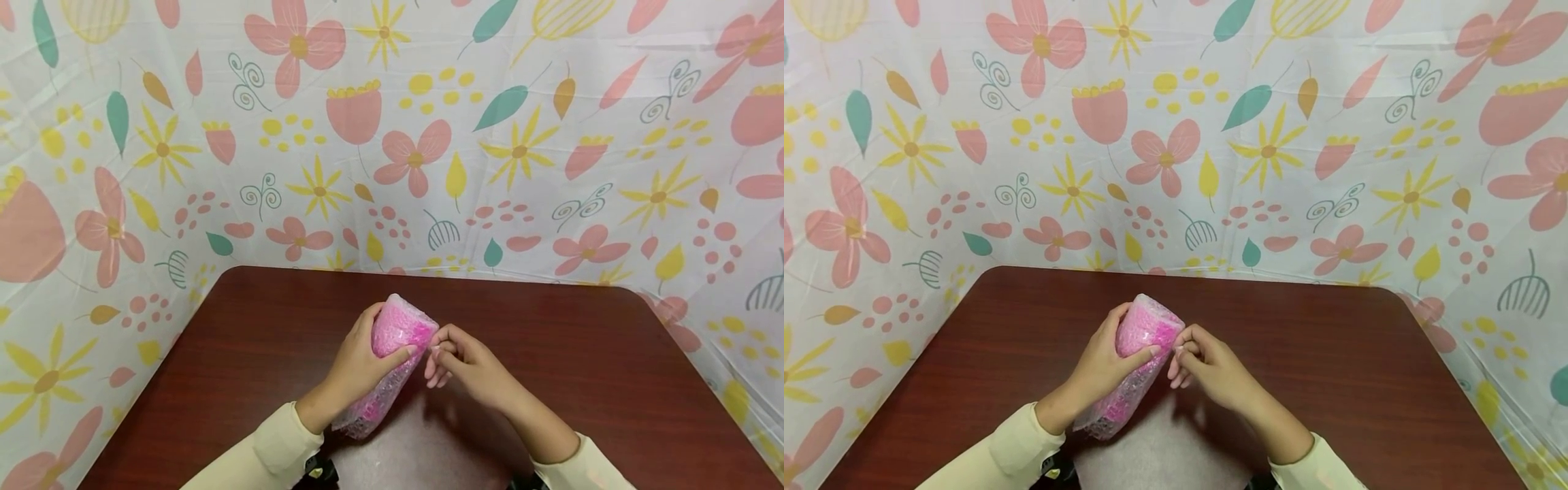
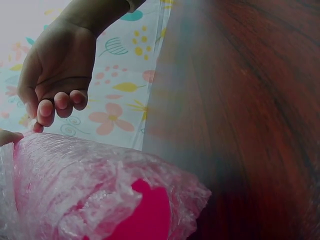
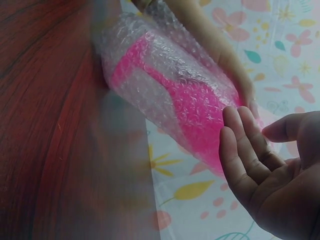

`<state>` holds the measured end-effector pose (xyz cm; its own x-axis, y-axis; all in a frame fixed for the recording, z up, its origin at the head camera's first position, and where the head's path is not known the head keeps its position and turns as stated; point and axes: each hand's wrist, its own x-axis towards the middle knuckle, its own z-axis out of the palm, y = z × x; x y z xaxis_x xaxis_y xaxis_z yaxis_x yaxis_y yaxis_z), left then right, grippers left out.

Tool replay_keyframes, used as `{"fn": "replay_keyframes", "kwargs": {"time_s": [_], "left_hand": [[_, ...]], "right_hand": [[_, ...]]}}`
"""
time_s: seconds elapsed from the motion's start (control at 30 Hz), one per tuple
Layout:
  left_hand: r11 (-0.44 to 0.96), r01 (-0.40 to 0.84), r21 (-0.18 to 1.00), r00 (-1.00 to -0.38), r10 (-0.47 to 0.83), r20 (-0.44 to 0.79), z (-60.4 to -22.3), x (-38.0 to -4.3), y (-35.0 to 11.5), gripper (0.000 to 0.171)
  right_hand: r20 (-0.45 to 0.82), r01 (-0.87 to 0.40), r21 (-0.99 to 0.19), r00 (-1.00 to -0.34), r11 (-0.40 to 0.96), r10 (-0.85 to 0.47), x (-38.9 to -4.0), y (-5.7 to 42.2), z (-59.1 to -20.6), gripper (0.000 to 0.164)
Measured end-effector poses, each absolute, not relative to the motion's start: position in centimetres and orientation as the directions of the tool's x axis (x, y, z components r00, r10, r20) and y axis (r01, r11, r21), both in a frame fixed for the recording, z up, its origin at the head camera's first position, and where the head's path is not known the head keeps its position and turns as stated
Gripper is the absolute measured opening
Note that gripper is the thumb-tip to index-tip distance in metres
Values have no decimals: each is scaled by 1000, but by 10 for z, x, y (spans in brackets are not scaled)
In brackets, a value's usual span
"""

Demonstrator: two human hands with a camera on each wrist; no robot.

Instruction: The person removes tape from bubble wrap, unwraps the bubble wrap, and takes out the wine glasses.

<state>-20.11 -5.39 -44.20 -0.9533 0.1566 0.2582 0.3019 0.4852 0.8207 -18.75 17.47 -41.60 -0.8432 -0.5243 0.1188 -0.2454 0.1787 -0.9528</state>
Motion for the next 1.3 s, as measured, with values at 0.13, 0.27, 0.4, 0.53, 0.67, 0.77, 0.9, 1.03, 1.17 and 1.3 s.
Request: {"fn": "replay_keyframes", "kwargs": {"time_s": [0.13,0.27,0.4,0.53,0.67,0.77,0.9,1.03,1.17,1.3], "left_hand": [[487,304,819,-953,159,259,-443,-201,-53,90],[479,304,824,-953,159,259,-443,-202,-53,89],[477,297,827,-955,156,253,-444,-202,-54,89],[474,287,832,-958,154,243,-444,-201,-54,89],[467,294,834,-956,147,255,-443,-201,-54,89],[470,296,832,-955,140,261,-443,-201,-54,89],[481,297,825,-955,139,263,-442,-201,-53,90],[499,297,814,-955,141,262,-441,-200,-51,92],[507,287,813,-958,143,249,-441,-196,-50,94],[503,293,813,-956,148,252,-440,-195,-50,93]], "right_hand": [[116,-243,-953,-845,181,-522,-187,175,-416,22],[117,-243,-953,-846,181,-521,-187,174,-416,22],[122,-247,-952,-848,181,-515,-187,174,-416,20],[111,-241,-946,-867,215,-485,-186,175,-415,14],[104,-238,-943,-877,235,-469,-185,175,-412,11],[131,-261,-944,-860,204,-494,-184,175,-410,12],[187,-313,-934,-838,170,-513,-182,174,-408,11],[212,-324,-935,-839,148,-501,-180,173,-408,13],[231,-326,-939,-832,108,-504,-177,171,-409,16],[275,-355,-933,-807,58,-523,-175,170,-409,12]]}}
